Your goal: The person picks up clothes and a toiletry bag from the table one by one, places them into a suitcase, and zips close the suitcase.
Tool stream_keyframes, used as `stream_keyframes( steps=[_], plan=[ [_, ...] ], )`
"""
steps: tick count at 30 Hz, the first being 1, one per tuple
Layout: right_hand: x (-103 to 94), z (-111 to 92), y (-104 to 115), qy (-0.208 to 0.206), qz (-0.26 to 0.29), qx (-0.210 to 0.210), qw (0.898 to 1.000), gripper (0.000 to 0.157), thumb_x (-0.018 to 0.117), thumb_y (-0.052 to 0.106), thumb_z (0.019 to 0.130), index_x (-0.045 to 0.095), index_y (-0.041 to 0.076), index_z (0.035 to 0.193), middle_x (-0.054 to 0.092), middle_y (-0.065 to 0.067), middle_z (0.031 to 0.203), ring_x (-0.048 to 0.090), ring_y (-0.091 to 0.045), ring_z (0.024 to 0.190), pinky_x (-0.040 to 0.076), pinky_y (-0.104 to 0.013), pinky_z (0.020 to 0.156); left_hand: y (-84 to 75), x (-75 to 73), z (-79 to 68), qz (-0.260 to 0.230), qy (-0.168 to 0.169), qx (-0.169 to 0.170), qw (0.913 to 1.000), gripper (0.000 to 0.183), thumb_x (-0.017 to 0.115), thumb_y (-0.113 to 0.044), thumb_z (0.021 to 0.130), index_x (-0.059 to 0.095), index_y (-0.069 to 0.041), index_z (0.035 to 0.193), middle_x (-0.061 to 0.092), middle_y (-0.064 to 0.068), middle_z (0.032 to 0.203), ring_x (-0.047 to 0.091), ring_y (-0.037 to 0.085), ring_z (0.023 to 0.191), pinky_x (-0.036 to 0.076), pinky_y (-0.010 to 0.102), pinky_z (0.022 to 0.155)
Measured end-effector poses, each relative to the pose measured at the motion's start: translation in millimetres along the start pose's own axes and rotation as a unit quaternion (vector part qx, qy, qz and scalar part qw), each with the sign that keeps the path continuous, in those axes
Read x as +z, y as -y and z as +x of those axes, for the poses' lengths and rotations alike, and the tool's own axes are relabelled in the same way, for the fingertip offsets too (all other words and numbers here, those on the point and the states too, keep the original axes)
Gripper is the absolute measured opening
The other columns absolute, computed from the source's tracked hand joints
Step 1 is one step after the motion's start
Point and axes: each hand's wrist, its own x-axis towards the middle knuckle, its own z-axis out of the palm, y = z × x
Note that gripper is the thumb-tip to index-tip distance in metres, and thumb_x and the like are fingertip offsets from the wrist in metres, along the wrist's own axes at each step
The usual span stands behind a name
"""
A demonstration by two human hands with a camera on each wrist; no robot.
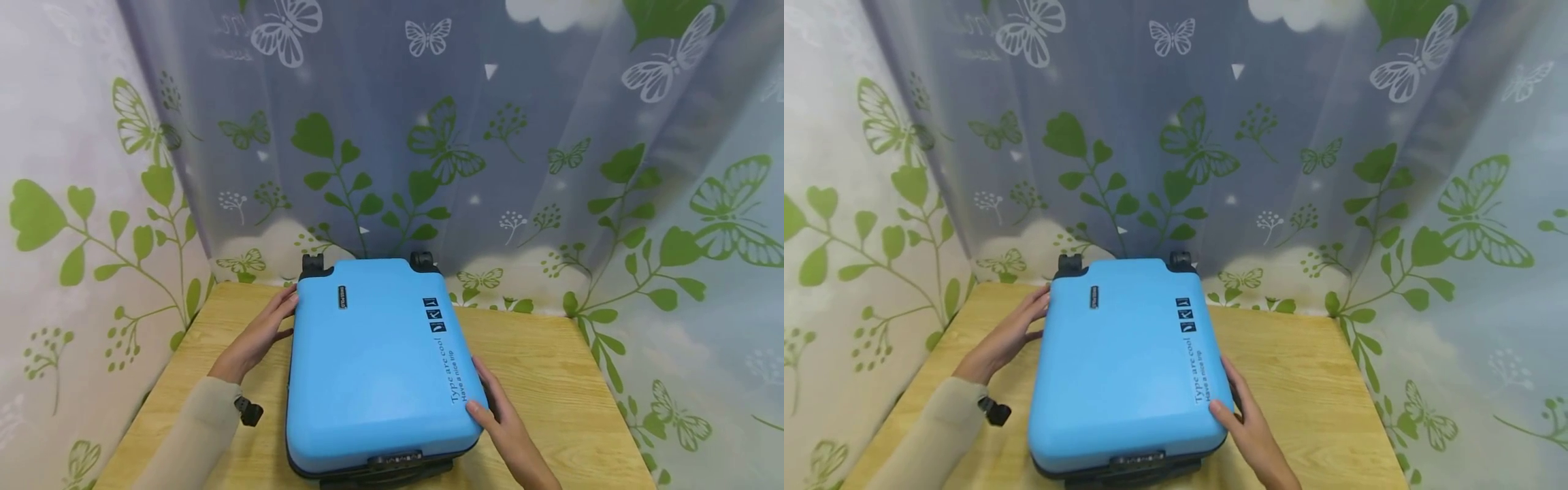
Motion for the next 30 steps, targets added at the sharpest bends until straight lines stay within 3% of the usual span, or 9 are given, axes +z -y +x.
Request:
stream_keyframes(
  steps=[9, 16, 22, 30],
  plan=[
    [8.8, -11.4, -5.2, -0.010, 0.017, 0.017, 1.000, 0.081, 0.063, 0.038, 0.110, 0.016, 0.033, 0.176, 0.007, -0.015, 0.184, 0.010, -0.053, 0.167, 0.032, -0.080, 0.120, -1.9, -4.1, 16.9, 0.002, 0.003, 0.000, 1.0000, 0.089, 0.045, -0.063, 0.113, 0.000, -0.022, 0.178, -0.005, 0.013, 0.185, 0.001, 0.041, 0.171, 0.021, 0.073, 0.131],
    [10.3, -11.8, -6.8, -0.013, 0.019, 0.019, 1.000, 0.084, 0.065, 0.037, 0.109, 0.015, 0.034, 0.176, 0.005, -0.014, 0.185, 0.009, -0.053, 0.167, 0.032, -0.081, 0.119, -3.6, -2.4, 20.5, -0.008, 0.000, -0.007, 0.9999, 0.088, 0.047, -0.061, 0.113, 0.001, -0.022, 0.178, -0.006, 0.014, 0.185, -0.001, 0.044, 0.170, 0.023, 0.075, 0.129],
    [7.8, -10.9, -9.5, -0.011, 0.025, 0.001, 1.000, 0.082, 0.066, 0.032, 0.109, 0.019, 0.031, 0.176, 0.013, -0.018, 0.183, 0.018, -0.053, 0.165, 0.038, -0.074, 0.120, -1.9, -3.9, 21.0, -0.010, 0.000, -0.005, 0.9999, 0.088, 0.049, -0.060, 0.113, 0.004, -0.022, 0.178, -0.003, 0.015, 0.185, 0.001, 0.044, 0.170, 0.024, 0.076, 0.128],
    [-3.2, -5.1, -13.1, -0.003, 0.020, -0.012, 1.000, 0.079, 0.067, 0.027, 0.109, 0.025, 0.028, 0.175, 0.023, -0.015, 0.181, 0.028, -0.046, 0.163, 0.046, -0.053, 0.118, -0.2, -6.3, 10.5, -0.010, -0.008, -0.005, 0.9999, 0.090, 0.051, -0.059, 0.112, 0.002, -0.022, 0.178, 0.002, 0.019, 0.184, 0.005, 0.045, 0.170, 0.028, 0.075, 0.126]
  ],
)
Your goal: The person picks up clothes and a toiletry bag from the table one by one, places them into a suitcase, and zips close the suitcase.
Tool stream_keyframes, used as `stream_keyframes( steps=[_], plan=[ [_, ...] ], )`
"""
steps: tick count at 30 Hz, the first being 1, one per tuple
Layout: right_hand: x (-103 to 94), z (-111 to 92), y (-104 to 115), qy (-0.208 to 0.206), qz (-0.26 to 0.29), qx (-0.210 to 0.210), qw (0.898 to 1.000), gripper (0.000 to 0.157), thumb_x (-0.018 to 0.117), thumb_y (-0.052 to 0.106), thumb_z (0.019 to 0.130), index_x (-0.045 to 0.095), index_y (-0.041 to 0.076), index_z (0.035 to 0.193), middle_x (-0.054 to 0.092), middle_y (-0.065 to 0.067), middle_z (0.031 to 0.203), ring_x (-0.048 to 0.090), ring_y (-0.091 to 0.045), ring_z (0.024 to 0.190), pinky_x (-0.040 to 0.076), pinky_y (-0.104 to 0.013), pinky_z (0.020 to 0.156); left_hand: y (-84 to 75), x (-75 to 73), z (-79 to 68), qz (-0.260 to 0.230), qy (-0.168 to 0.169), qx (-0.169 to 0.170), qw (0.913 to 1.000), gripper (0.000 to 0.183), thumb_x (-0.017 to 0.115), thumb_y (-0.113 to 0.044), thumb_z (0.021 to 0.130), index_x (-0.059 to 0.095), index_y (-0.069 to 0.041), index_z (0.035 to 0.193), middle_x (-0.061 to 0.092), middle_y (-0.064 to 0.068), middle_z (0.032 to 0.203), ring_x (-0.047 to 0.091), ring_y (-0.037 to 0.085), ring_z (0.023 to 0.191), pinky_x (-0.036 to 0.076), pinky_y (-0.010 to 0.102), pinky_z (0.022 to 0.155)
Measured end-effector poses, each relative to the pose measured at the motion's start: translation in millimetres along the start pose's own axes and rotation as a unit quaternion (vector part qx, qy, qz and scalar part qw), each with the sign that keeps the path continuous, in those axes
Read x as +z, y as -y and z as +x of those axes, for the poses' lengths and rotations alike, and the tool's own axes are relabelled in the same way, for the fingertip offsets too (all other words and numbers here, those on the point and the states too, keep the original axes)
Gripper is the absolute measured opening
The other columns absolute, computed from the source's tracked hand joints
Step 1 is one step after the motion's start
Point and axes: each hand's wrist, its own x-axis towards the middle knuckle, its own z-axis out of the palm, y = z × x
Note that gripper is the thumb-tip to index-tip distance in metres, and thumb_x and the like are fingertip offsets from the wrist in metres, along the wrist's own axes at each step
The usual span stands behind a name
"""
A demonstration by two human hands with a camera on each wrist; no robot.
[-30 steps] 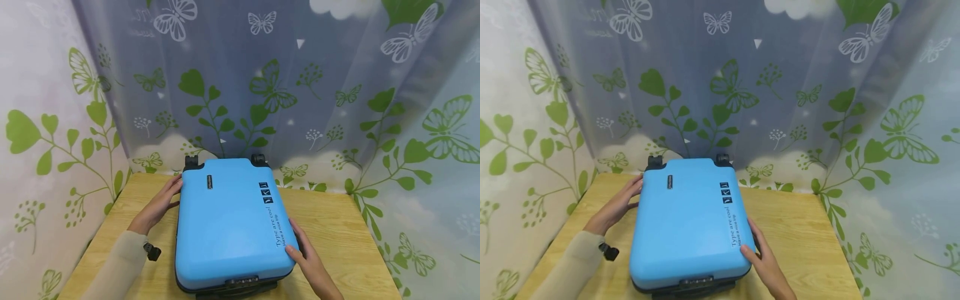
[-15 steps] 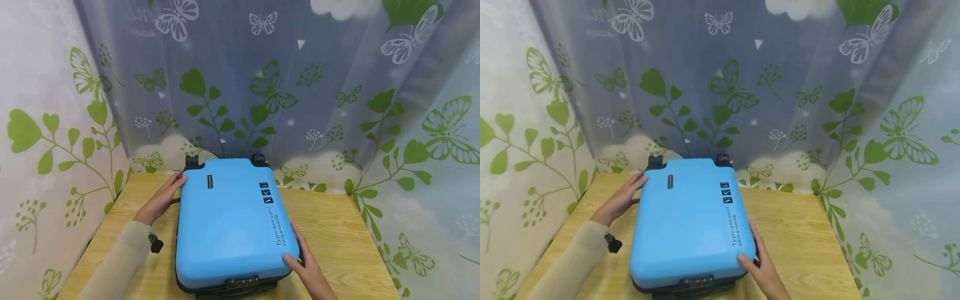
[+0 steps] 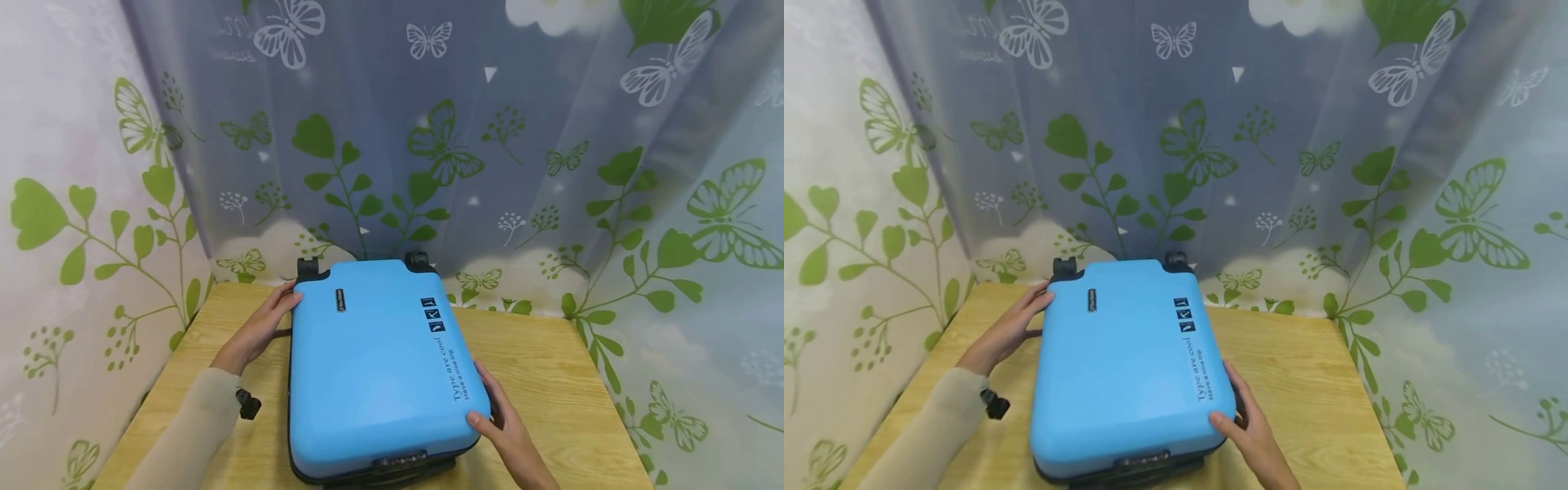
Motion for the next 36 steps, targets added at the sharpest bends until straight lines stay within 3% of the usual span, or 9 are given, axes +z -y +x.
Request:
stream_keyframes(
  steps=[9, 14, 18, 23, 31, 36],
  plan=[
    [-12.8, 9.7, -3.9, 0.017, -0.003, -0.032, 0.999, 0.072, 0.065, 0.021, 0.109, 0.033, 0.025, 0.173, 0.028, -0.013, 0.180, 0.034, -0.041, 0.160, 0.049, -0.020, 0.107, 2.6, -1.3, -22.6, 0.007, -0.015, 0.002, 0.9999, 0.090, 0.052, -0.056, 0.114, 0.001, -0.017, 0.177, 0.001, 0.022, 0.183, 0.006, 0.047, 0.169, 0.032, 0.075, 0.124],
    [-20.7, 17.7, -11.2, 0.037, 0.012, -0.076, 0.996, 0.069, 0.060, 0.013, 0.110, 0.033, 0.020, 0.173, 0.030, -0.016, 0.177, 0.049, -0.012, 0.149, 0.052, -0.022, 0.106, 7.6, -0.7, -33.2, 0.006, -0.036, 0.010, 0.9993, 0.087, 0.053, -0.052, 0.114, 0.007, -0.013, 0.176, 0.007, 0.023, 0.182, 0.013, 0.048, 0.167, 0.035, 0.077, 0.122],
    [-27.5, 26.4, -16.5, 0.057, 0.034, -0.109, 0.992, 0.068, 0.058, 0.008, 0.110, 0.033, 0.014, 0.173, 0.039, -0.001, 0.171, 0.053, 0.004, 0.140, 0.053, -0.022, 0.107, 11.5, -1.0, -42.5, 0.006, -0.050, 0.013, 0.9987, 0.083, 0.054, -0.048, 0.115, 0.010, -0.011, 0.175, 0.010, 0.023, 0.181, 0.017, 0.049, 0.166, 0.034, 0.077, 0.122],
    [-35.4, 38.0, -18.1, 0.075, 0.056, -0.136, 0.986, 0.067, 0.056, 0.005, 0.110, 0.032, 0.009, 0.172, 0.048, 0.020, 0.162, 0.053, 0.003, 0.143, 0.051, -0.020, 0.110, 15.1, -2.0, -55.8, 0.002, -0.061, 0.016, 0.9980, 0.080, 0.056, -0.044, 0.114, 0.013, -0.009, 0.173, 0.016, 0.024, 0.179, 0.021, 0.047, 0.164, 0.033, 0.077, 0.123],
    [-46.7, 58.9, -15.4, 0.086, 0.056, -0.168, 0.980, 0.059, 0.049, 0.003, 0.112, 0.036, 0.004, 0.169, 0.051, 0.017, 0.163, 0.052, 0.002, 0.146, 0.049, -0.017, 0.112, 20.8, -0.7, -78.0, -0.004, -0.078, 0.023, 0.9966, 0.077, 0.058, -0.036, 0.115, 0.014, -0.006, 0.169, 0.018, 0.028, 0.178, 0.019, 0.047, 0.166, 0.036, 0.075, 0.122],
    [-53.0, 72.2, -14.7, 0.080, 0.044, -0.165, 0.982, 0.053, 0.048, 0.006, 0.115, 0.040, 0.001, 0.167, 0.054, 0.018, 0.159, 0.054, 0.002, 0.144, 0.050, -0.017, 0.112, 24.8, 3.5, -91.7, 0.004, -0.094, 0.021, 0.9953, 0.076, 0.059, -0.034, 0.114, 0.015, -0.004, 0.167, 0.018, 0.029, 0.178, 0.017, 0.049, 0.167, 0.040, 0.071, 0.121]
  ],
)
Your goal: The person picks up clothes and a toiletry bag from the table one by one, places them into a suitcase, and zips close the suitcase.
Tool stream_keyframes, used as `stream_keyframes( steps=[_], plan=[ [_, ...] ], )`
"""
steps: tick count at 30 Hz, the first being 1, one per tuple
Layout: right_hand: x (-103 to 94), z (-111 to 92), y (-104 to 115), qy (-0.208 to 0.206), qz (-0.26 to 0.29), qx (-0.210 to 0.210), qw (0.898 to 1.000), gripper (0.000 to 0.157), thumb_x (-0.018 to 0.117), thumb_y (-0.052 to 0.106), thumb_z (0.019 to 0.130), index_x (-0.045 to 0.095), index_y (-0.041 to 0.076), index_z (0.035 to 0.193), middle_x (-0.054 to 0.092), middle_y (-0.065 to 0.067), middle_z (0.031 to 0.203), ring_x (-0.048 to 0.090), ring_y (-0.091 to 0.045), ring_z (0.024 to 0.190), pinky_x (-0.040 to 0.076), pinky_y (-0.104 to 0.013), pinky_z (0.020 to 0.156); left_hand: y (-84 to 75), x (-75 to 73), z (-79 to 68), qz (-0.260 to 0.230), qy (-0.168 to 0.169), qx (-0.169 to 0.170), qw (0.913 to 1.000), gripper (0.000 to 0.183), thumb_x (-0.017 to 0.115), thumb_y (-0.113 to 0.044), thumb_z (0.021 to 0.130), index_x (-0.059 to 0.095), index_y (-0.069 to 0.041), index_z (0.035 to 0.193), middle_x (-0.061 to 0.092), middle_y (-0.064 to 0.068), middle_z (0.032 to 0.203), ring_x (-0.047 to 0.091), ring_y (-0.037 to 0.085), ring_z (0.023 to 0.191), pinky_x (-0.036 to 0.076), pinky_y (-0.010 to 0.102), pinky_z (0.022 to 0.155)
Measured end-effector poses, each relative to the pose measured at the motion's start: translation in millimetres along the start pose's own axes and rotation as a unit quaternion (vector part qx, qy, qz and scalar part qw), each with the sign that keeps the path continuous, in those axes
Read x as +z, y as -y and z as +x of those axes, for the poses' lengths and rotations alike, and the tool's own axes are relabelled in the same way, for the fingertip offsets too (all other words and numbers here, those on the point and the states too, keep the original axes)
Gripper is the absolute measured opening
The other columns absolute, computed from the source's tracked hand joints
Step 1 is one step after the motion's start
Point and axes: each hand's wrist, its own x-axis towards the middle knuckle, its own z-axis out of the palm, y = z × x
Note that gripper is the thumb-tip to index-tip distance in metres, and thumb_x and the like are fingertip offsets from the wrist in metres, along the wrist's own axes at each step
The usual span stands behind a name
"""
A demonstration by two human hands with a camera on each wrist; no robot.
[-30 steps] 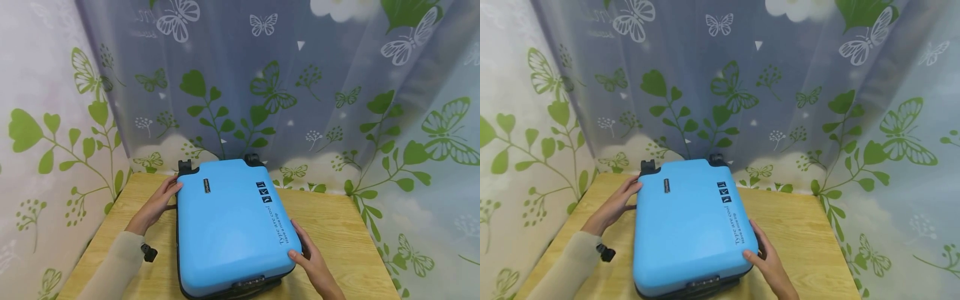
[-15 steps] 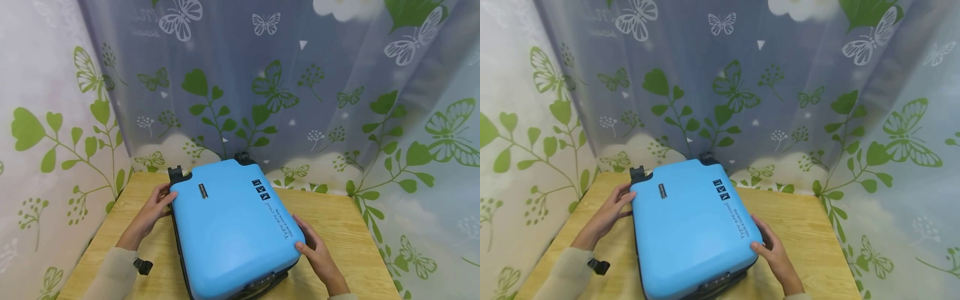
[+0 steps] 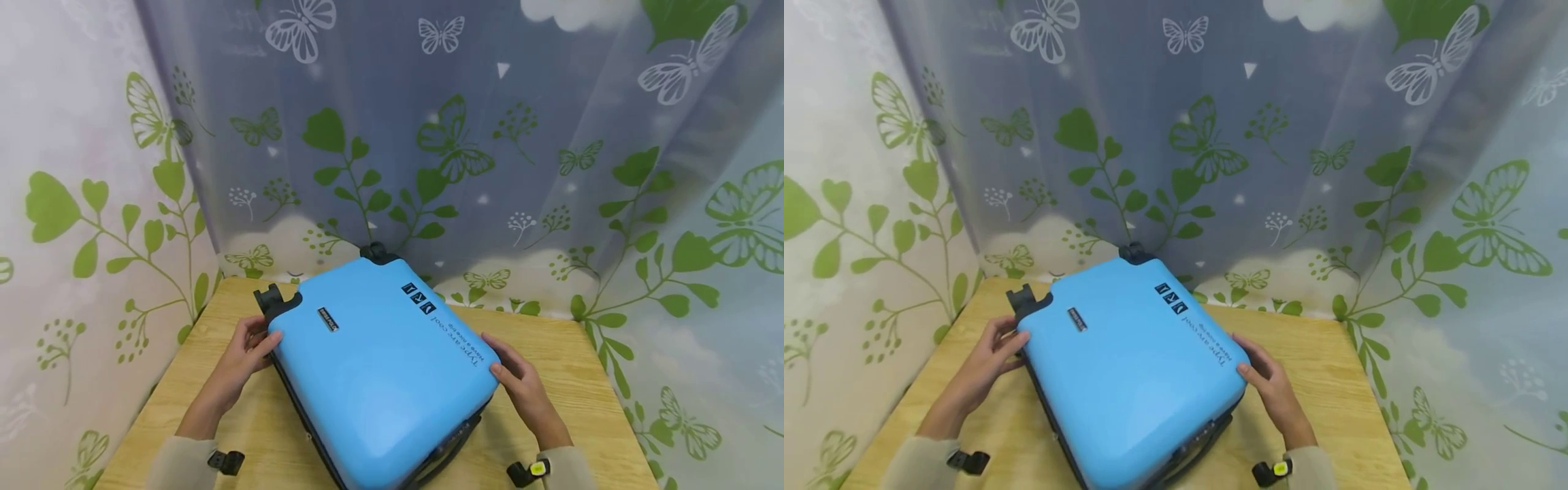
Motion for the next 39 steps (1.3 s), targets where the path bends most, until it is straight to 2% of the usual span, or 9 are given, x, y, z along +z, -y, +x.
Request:
stream_keyframes(
  steps=[7, 16, 19, 27, 30, 34, 37, 39],
  plan=[
    [-10.3, 14.7, -0.3, -0.024, -0.018, 0.023, 0.999, 0.049, 0.048, 0.014, 0.118, 0.044, 0.002, 0.165, 0.058, 0.019, 0.154, 0.057, 0.003, 0.139, 0.050, -0.015, 0.111, 0.8, 9.2, -13.1, -0.001, -0.022, -0.008, 0.9997, 0.073, 0.061, -0.034, 0.113, 0.018, -0.004, 0.164, 0.025, 0.029, 0.174, 0.027, 0.047, 0.163, 0.044, 0.068, 0.120],
    [-14.6, 34.3, 0.6, -0.069, -0.049, 0.067, 0.994, 0.052, 0.052, 0.030, 0.118, 0.048, 0.008, 0.164, 0.058, 0.018, 0.150, 0.060, 0.004, 0.134, 0.053, -0.015, 0.107, 2.1, 17.4, -23.7, 0.000, -0.038, -0.020, 0.9991, 0.076, 0.063, -0.033, 0.112, 0.015, -0.005, 0.164, 0.019, 0.030, 0.175, 0.025, 0.050, 0.163, 0.042, 0.068, 0.122],
    [-14.8, 42.0, 0.7, -0.083, -0.054, 0.076, 0.992, 0.054, 0.052, 0.035, 0.118, 0.048, 0.008, 0.164, 0.055, 0.013, 0.154, 0.059, 0.005, 0.133, 0.053, -0.015, 0.106, 1.9, 19.9, -26.9, 0.003, -0.045, -0.023, 0.9987, 0.078, 0.064, -0.034, 0.112, 0.015, -0.005, 0.164, 0.019, 0.030, 0.175, 0.025, 0.050, 0.162, 0.042, 0.067, 0.122],
    [-12.0, 58.2, 5.5, -0.109, -0.072, 0.097, 0.987, 0.061, 0.054, 0.046, 0.116, 0.049, 0.009, 0.164, 0.050, -0.011, 0.165, 0.058, 0.004, 0.133, 0.054, -0.020, 0.109, 1.0, 24.2, -32.7, 0.017, -0.064, -0.022, 0.9975, 0.081, 0.067, -0.038, 0.110, 0.017, -0.006, 0.166, 0.019, 0.028, 0.175, 0.025, 0.049, 0.162, 0.042, 0.067, 0.123],
    [-11.4, 62.1, 7.4, -0.116, -0.076, 0.105, 0.985, 0.063, 0.054, 0.050, 0.114, 0.050, 0.011, 0.164, 0.050, -0.012, 0.165, 0.057, 0.005, 0.132, 0.054, -0.024, 0.111, 0.3, 27.0, -35.3, 0.034, -0.076, -0.016, 0.9964, 0.082, 0.068, -0.041, 0.109, 0.020, -0.004, 0.165, 0.022, 0.027, 0.175, 0.025, 0.050, 0.162, 0.037, 0.068, 0.125],
    [-8.4, 64.0, 12.0, -0.127, -0.075, 0.112, 0.983, 0.065, 0.054, 0.049, 0.114, 0.049, 0.008, 0.164, 0.049, -0.013, 0.165, 0.056, 0.005, 0.131, 0.054, -0.018, 0.106, 1.0, 33.1, -40.2, 0.063, -0.102, 0.010, 0.9927, 0.080, 0.069, -0.041, 0.109, 0.026, -0.002, 0.164, 0.029, 0.028, 0.171, 0.029, 0.050, 0.160, 0.032, 0.071, 0.126],
    [-4.5, 62.3, 18.6, -0.134, -0.084, 0.113, 0.981, 0.063, 0.054, 0.048, 0.115, 0.049, 0.008, 0.164, 0.050, -0.013, 0.165, 0.056, -0.003, 0.136, 0.054, -0.018, 0.107, 3.2, 39.5, -44.4, 0.084, -0.130, 0.036, 0.9872, 0.080, 0.071, -0.040, 0.108, 0.030, -0.002, 0.165, 0.035, 0.027, 0.166, 0.036, 0.047, 0.156, 0.040, 0.068, 0.122],
    [-0.3, 60.3, 24.3, -0.133, -0.099, 0.111, 0.980, 0.062, 0.053, 0.047, 0.115, 0.049, 0.009, 0.164, 0.050, -0.012, 0.166, 0.056, -0.014, 0.143, 0.053, -0.028, 0.114, 5.4, 44.1, -47.8, 0.096, -0.154, 0.044, 0.9825, 0.079, 0.073, -0.038, 0.107, 0.033, -0.002, 0.164, 0.040, 0.025, 0.162, 0.043, 0.043, 0.150, 0.049, 0.058, 0.118]
  ],
)
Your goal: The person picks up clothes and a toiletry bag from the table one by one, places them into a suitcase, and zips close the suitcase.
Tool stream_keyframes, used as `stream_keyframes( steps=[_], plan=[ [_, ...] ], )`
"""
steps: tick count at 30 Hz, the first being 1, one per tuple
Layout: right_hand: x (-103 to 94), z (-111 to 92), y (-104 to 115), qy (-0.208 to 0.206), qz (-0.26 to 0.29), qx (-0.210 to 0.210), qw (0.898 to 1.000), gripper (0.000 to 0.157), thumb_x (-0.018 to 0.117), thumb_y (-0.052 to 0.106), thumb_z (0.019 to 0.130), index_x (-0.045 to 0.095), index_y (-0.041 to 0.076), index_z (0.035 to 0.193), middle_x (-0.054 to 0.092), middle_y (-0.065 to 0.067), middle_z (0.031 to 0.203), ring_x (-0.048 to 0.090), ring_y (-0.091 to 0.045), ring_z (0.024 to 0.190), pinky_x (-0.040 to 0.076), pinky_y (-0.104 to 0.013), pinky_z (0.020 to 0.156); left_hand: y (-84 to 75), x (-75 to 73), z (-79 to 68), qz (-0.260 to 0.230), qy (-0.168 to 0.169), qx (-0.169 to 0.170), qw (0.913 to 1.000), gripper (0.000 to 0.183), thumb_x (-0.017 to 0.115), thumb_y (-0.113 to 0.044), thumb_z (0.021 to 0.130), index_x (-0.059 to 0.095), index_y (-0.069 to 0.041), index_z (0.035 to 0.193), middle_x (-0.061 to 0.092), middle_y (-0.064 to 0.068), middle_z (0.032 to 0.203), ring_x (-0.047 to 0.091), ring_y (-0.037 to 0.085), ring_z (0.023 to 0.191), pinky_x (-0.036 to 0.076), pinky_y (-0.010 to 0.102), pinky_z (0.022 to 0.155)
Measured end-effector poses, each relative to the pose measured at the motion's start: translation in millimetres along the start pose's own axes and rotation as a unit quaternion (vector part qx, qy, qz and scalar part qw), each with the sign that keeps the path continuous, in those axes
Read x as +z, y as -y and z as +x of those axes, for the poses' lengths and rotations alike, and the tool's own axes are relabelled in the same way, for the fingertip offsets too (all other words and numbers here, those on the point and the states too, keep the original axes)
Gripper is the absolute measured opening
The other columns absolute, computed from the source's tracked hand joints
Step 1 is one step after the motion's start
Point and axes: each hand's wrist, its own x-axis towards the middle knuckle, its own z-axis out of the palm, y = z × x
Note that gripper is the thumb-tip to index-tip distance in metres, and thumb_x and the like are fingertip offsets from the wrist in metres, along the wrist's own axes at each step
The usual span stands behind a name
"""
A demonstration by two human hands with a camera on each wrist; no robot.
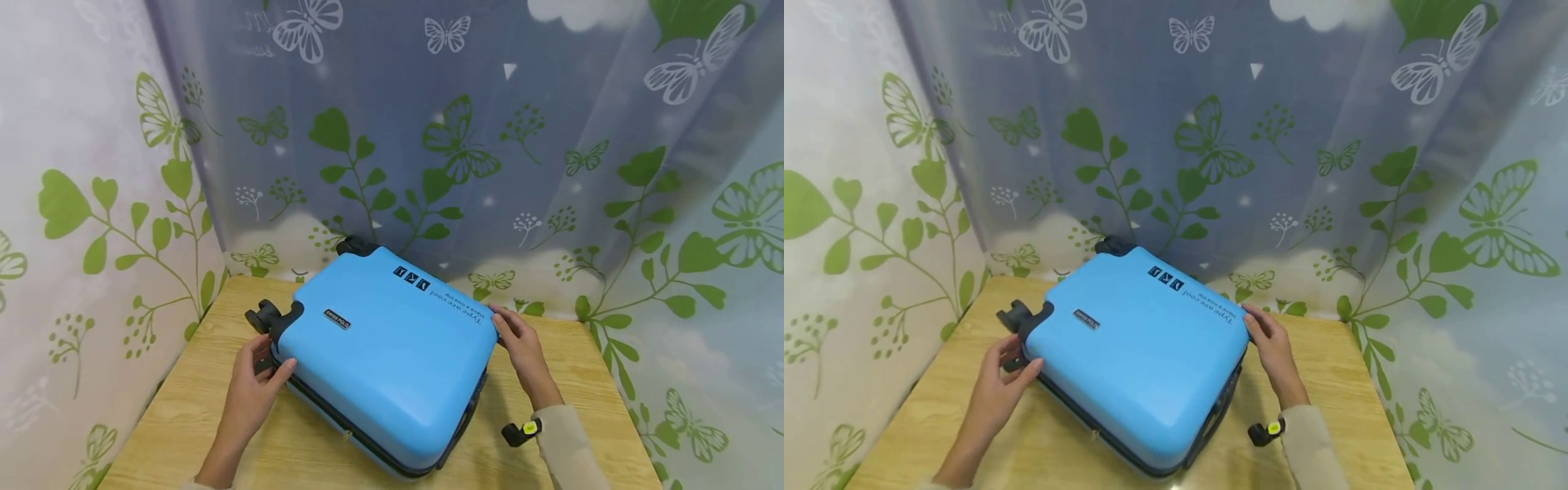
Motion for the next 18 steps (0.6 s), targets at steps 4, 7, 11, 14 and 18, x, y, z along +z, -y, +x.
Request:
stream_keyframes(
  steps=[4, 7, 11, 14, 18],
  plan=[
    [5.1, -8.1, 12.0, 0.010, -0.050, -0.028, 0.998, 0.057, 0.054, 0.042, 0.116, 0.048, 0.013, 0.165, 0.041, -0.014, 0.173, 0.042, -0.038, 0.158, 0.042, -0.059, 0.125, 3.7, 8.8, -10.8, 0.022, -0.022, -0.002, 0.9995, 0.061, 0.077, -0.031, 0.105, 0.048, -0.003, 0.150, 0.055, 0.018, 0.144, 0.060, 0.031, 0.130, 0.056, 0.026, 0.103],
    [9.4, -14.0, 19.5, 0.025, -0.092, -0.066, 0.993, 0.056, 0.056, 0.036, 0.116, 0.046, 0.013, 0.165, 0.030, -0.018, 0.178, 0.027, -0.047, 0.164, 0.035, -0.071, 0.125, 7.5, 16.6, -19.4, 0.046, 0.007, 0.003, 0.9989, 0.038, 0.078, -0.028, 0.104, 0.059, -0.007, 0.130, 0.066, 0.010, 0.123, 0.067, 0.022, 0.114, 0.058, 0.021, 0.094],
    [15.5, -22.7, 27.7, 0.034, -0.147, -0.107, 0.983, 0.054, 0.060, 0.031, 0.114, 0.049, 0.010, 0.163, 0.023, -0.021, 0.179, 0.019, -0.051, 0.165, 0.032, -0.075, 0.124, 13.3, 27.2, -29.6, 0.083, 0.067, 0.029, 0.9938, 0.018, 0.081, -0.031, 0.101, 0.069, -0.018, 0.107, 0.071, -0.006, 0.100, 0.071, 0.008, 0.099, 0.062, 0.031, 0.092],
    [20.1, -30.6, 32.9, 0.032, -0.185, -0.121, 0.975, 0.056, 0.065, 0.031, 0.112, 0.052, 0.011, 0.162, 0.021, -0.022, 0.179, 0.019, -0.054, 0.164, 0.032, -0.077, 0.123, 18.4, 34.1, -36.6, 0.109, 0.106, 0.063, 0.9863, 0.014, 0.082, -0.034, 0.099, 0.071, -0.026, 0.096, 0.070, -0.017, 0.089, 0.070, 0.000, 0.090, 0.063, 0.033, 0.087],
    [27.5, -42.3, 39.6, 0.028, -0.221, -0.136, 0.965, 0.059, 0.071, 0.032, 0.107, 0.055, 0.011, 0.160, 0.020, -0.024, 0.179, 0.019, -0.056, 0.163, 0.030, -0.081, 0.121, 24.4, 41.6, -45.5, 0.144, 0.152, 0.119, 0.9705, 0.014, 0.079, -0.042, 0.101, 0.072, -0.033, 0.092, 0.071, -0.024, 0.084, 0.070, -0.004, 0.083, 0.060, 0.029, 0.075]
  ],
)
